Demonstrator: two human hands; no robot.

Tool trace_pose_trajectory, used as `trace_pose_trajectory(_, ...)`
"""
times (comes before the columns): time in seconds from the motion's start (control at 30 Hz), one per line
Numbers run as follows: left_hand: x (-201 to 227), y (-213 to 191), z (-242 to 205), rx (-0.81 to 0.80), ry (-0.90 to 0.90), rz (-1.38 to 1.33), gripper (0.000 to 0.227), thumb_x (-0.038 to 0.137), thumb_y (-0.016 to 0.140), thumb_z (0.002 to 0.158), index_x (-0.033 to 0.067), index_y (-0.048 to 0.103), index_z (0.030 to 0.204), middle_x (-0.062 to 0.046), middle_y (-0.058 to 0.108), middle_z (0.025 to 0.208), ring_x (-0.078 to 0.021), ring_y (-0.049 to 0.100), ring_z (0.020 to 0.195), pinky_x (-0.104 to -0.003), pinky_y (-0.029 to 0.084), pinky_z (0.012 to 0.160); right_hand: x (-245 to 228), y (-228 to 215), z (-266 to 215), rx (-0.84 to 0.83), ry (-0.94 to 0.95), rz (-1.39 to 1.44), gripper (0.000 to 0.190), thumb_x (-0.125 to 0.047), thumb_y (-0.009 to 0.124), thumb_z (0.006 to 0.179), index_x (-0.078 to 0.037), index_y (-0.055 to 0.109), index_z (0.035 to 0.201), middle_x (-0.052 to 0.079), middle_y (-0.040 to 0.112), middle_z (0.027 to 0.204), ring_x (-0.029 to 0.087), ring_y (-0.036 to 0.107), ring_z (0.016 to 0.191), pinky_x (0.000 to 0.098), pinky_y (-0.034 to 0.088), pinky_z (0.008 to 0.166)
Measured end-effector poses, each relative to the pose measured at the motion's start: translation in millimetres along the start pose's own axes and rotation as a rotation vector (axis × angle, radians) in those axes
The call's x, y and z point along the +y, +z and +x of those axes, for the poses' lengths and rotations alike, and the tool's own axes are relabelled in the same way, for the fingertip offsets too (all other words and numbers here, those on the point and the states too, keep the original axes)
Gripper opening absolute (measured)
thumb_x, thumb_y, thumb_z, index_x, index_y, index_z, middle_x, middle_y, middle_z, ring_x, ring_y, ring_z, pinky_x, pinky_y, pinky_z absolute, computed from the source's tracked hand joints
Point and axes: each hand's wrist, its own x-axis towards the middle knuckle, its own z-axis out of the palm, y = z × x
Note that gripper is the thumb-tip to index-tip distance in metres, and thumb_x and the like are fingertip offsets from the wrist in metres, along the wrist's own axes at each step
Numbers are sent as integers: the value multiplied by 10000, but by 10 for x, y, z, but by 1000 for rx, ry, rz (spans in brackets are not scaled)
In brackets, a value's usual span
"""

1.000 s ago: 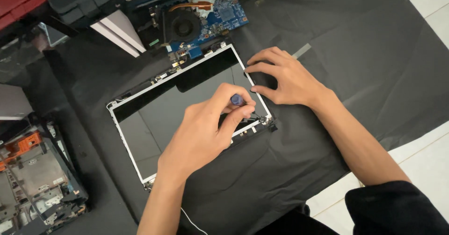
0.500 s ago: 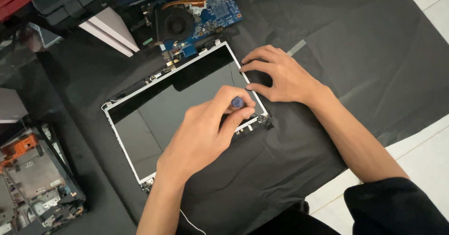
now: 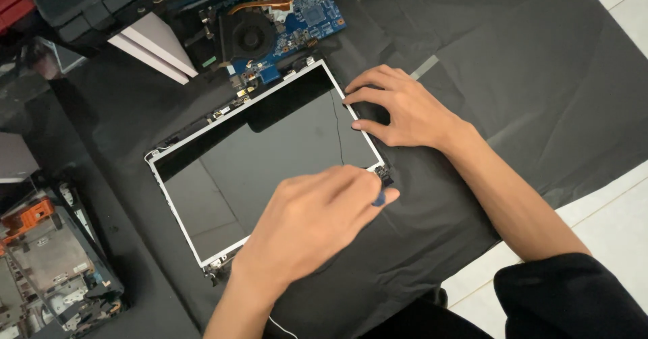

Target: The person places a laptop screen into a metal frame and secures it by tightening screws at the corners using a screwdriver. They then use a prying tool to adjust the edges of the screen within the frame.

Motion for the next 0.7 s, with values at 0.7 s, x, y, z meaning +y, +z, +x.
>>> trace_pose_trajectory(0.7,183,-1,27,-101,-9,167,174,134,685,1021,31,551,980,-41,555,770,-178,619,721,-333,488,564,12,32,-17,2,11,24,364,-191,802,883,-60,713,1211,73,678,1287,298,583,1241,440,454,1084)
